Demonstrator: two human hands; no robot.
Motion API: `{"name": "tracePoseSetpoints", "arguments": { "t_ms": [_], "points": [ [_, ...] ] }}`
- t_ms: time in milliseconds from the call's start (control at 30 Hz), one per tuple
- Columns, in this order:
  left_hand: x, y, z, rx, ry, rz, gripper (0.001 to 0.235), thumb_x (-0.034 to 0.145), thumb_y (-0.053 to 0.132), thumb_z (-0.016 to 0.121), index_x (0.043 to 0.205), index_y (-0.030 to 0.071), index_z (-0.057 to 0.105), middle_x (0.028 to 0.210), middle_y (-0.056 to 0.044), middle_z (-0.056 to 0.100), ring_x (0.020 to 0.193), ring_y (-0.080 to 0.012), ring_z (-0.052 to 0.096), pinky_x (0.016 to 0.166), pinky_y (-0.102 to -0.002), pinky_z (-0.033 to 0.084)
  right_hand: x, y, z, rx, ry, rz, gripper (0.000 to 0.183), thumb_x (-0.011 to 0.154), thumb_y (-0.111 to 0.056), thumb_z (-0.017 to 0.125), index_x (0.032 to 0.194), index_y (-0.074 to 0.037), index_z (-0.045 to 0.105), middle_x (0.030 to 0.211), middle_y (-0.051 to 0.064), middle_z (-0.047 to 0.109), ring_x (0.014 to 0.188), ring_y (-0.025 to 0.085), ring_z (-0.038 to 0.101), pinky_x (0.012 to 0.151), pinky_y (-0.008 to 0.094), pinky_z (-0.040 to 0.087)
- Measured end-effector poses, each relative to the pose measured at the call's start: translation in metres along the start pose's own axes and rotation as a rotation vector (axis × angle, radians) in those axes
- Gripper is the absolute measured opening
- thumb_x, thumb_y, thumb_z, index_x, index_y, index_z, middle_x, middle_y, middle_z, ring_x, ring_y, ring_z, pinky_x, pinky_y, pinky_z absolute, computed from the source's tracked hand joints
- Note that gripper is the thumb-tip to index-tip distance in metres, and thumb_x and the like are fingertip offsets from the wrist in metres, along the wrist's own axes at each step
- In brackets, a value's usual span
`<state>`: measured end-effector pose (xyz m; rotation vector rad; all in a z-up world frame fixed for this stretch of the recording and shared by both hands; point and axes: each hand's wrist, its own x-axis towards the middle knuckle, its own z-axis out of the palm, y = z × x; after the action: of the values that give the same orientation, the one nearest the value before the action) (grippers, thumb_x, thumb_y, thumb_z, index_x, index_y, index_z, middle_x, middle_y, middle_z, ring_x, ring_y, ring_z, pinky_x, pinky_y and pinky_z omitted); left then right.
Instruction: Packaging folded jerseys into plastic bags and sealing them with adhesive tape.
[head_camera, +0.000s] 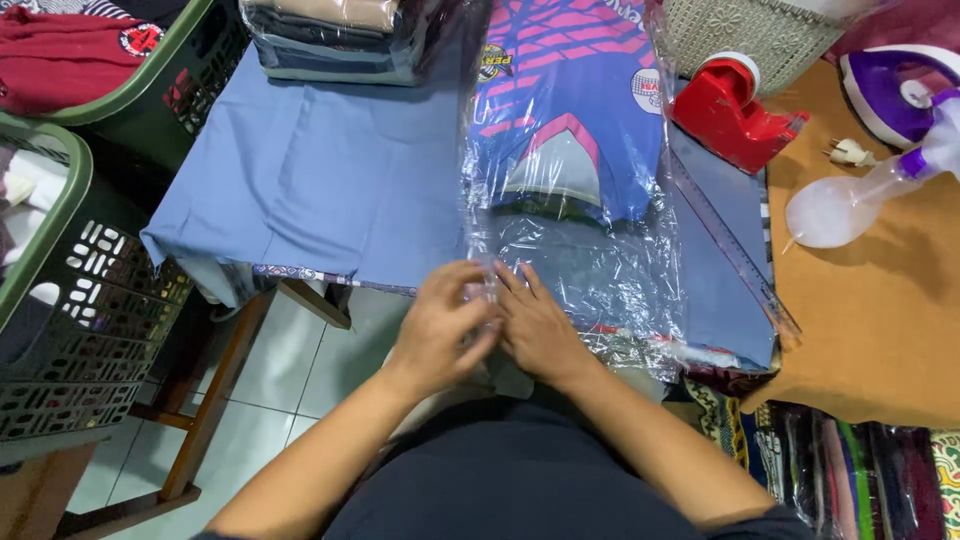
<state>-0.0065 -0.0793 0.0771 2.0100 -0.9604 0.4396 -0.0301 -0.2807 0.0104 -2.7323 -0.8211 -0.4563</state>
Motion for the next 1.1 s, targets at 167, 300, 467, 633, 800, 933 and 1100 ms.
{"name": "tracePoseSetpoints", "arguments": {
  "t_ms": [167,300,467,633,800,933,1100],
  "points": [
    [0.026,-0.005,0.019,0.077,-0.196,0.272,0.02,0.08,0.017,0.073,0.094,0.003,0.069,0.131,-0.019,0.059,0.137,-0.0397,0.049,0.117,-0.058,0.035,-0.023,0.001,0.01,0.191,0.05,0.062,0.054,0.091,-0.019,0.065,0.141,-0.003,0.055,0.149,0.017,0.052,0.149,0.035,0.039,0.128,0.052,0.024],
    [0.032,-0.015,0.026,-0.066,-0.368,0.196,0.02,0.087,0.019,0.07,0.098,0.002,0.066,0.13,-0.021,0.059,0.13,-0.041,0.052,0.11,-0.054,0.04,-0.018,-0.009,-0.016,0.377,0.095,0.049,0.047,0.089,-0.025,0.074,0.129,-0.004,0.06,0.136,0.018,0.055,0.141,0.044,0.042,0.122,0.055,0.027],
    [0.034,-0.055,0.035,-0.173,-0.265,0.043,0.025,0.088,0.006,0.059,0.113,0.002,0.064,0.136,-0.02,0.056,0.126,-0.0394,0.056,0.104,-0.045,0.049,-0.016,-0.008,-0.043,0.145,-0.017,-0.101,0.03,0.083,-0.019,0.073,0.111,-0.01,0.069,0.13,0.014,0.061,0.129,0.038,0.051,0.117,0.058,0.029],
    [0.072,-0.101,0.026,0.038,-0.103,0.139,0.039,0.085,-0.002,0.056,0.122,0.008,0.064,0.144,-0.009,0.057,0.14,-0.0328,0.055,0.115,-0.041,0.05,-0.012,0.0,-0.07,0.294,-0.068,-0.026,0.018,0.088,-0.015,0.072,0.105,-0.007,0.068,0.115,0.009,0.068,0.12,0.033,0.064,0.11,0.045,0.046],
    [0.106,-0.108,0.014,0.435,-0.29,0.32,0.059,0.09,0.024,0.066,0.147,0.016,0.054,0.164,-0.006,0.038,0.156,-0.0323,0.026,0.124,-0.055,0.025,0.022,0.001,-0.085,0.335,0.173,0.15,0.02,0.097,-0.018,0.067,0.116,-0.011,0.064,0.133,0.012,0.064,0.132,0.033,0.061,0.113,0.042,0.048],
    [0.083,-0.118,0.029,0.427,-0.426,0.223,0.077,0.089,0.047,0.063,0.155,0.014,0.039,0.165,-0.011,0.025,0.153,-0.0357,0.013,0.12,-0.06,0.015,0.021,0.017,-0.036,0.174,0.148,0.127,0.059,0.094,-0.028,0.067,0.146,-0.007,0.05,0.153,0.023,0.046,0.144,0.042,0.04,0.118,0.054,0.027],
    [0.06,-0.125,0.039,0.503,-0.437,0.173,0.078,0.094,0.054,0.057,0.16,0.019,0.035,0.171,-0.006,0.017,0.158,-0.0308,0.009,0.125,-0.058,0.009,0.004,0.01,-0.019,0.094,-0.079,0.153,0.075,0.095,-0.043,0.064,0.156,-0.008,0.036,0.161,0.017,0.037,0.151,0.036,0.031,0.122,0.053,0.021]
  ]
}}
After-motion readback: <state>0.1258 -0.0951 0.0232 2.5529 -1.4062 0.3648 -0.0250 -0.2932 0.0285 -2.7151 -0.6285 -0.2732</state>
